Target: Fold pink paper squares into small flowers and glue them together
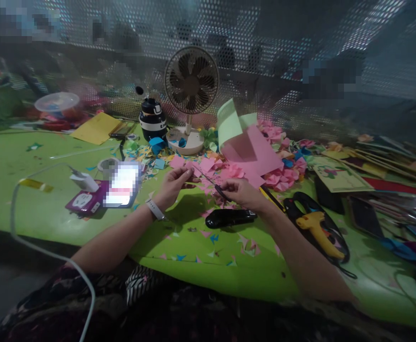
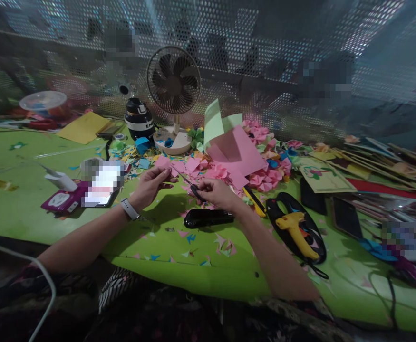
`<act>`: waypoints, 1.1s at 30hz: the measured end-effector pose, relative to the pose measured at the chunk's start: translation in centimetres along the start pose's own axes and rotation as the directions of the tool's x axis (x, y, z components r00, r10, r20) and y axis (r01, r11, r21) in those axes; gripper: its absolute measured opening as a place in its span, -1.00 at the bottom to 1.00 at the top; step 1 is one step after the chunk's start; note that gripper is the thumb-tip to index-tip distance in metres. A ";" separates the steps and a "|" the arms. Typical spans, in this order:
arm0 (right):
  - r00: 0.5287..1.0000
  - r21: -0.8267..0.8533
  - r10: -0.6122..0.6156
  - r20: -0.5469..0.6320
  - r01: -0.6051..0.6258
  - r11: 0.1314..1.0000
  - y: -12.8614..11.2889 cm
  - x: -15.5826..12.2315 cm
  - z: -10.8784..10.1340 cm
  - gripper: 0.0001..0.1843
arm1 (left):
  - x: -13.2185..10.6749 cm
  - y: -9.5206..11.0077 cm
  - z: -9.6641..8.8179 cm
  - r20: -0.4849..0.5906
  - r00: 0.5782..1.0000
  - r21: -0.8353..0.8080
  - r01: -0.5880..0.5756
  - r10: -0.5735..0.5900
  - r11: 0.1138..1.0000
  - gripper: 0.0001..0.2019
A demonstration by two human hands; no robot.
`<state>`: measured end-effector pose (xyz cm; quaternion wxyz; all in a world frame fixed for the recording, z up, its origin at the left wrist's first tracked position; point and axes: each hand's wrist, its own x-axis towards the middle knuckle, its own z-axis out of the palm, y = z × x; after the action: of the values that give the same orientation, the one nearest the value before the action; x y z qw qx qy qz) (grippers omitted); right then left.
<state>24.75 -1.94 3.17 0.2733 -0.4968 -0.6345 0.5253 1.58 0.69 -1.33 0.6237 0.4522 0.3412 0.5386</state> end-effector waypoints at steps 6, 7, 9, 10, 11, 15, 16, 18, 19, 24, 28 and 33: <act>1.000 -0.043 0.018 -0.006 -0.018 0.999 0.1 0.2 0.2 -0.45 | 0.0 0.0 0.1 0.032 0.999 0.008 0.004 -0.004 1.000 -0.55; 1.000 -0.041 0.019 -0.007 -0.019 0.999 0.0 0.2 0.2 -0.45 | -0.1 0.1 0.1 0.038 0.999 0.008 0.003 -0.004 1.000 -0.55; 1.000 -0.038 0.021 -0.004 -0.021 0.999 -0.2 0.2 0.2 -0.44 | -0.1 0.1 0.2 0.047 0.999 0.002 0.005 -0.006 1.000 -0.55; 1.000 -0.038 0.022 -0.002 -0.022 0.999 -0.3 0.1 0.2 -0.44 | -0.1 0.1 0.2 0.048 0.999 -0.001 0.007 -0.007 1.000 -0.56; 1.000 -0.037 0.021 0.000 -0.021 0.999 -0.4 0.1 0.2 -0.45 | -0.1 0.1 0.2 0.048 0.999 -0.003 0.009 -0.009 1.000 -0.56; 1.000 -0.015 0.008 0.000 -0.008 1.000 -0.4 -0.1 0.1 -0.47 | -0.1 0.0 0.1 0.050 0.999 -0.002 0.014 -0.013 1.000 -0.56; 1.000 -0.009 0.010 0.002 -0.010 1.000 -0.3 -0.1 0.1 -0.48 | 0.0 -0.1 0.1 0.049 0.999 -0.004 0.014 -0.014 1.000 -0.56; 1.000 -0.009 0.020 0.007 -0.020 1.000 -0.2 0.0 0.1 -0.48 | 0.0 -0.1 0.1 0.047 0.999 -0.007 0.013 -0.012 1.000 -0.56; 1.000 -0.012 0.024 0.006 -0.024 1.000 -0.2 0.0 0.1 -0.47 | 0.0 -0.1 0.1 0.048 0.999 -0.006 0.012 -0.012 1.000 -0.55; 1.000 -0.019 0.025 -0.005 -0.025 1.000 0.1 0.2 0.1 -0.46 | 0.0 -0.1 0.1 0.064 0.998 0.024 0.012 -0.014 1.000 -0.55; 1.000 -0.035 0.012 0.003 -0.012 0.999 0.3 0.2 0.0 -0.46 | 0.1 -0.1 0.1 0.080 0.996 0.025 0.023 -0.025 0.999 -0.53; 1.000 -0.034 -0.009 0.012 0.010 0.999 0.3 0.2 -0.1 -0.45 | 0.1 -0.3 0.1 0.096 0.995 0.020 0.036 -0.038 0.999 -0.52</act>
<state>24.85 -1.70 2.86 0.2636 -0.4953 -0.6473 0.5159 1.82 0.79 -1.57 0.6451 0.4772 0.3240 0.5012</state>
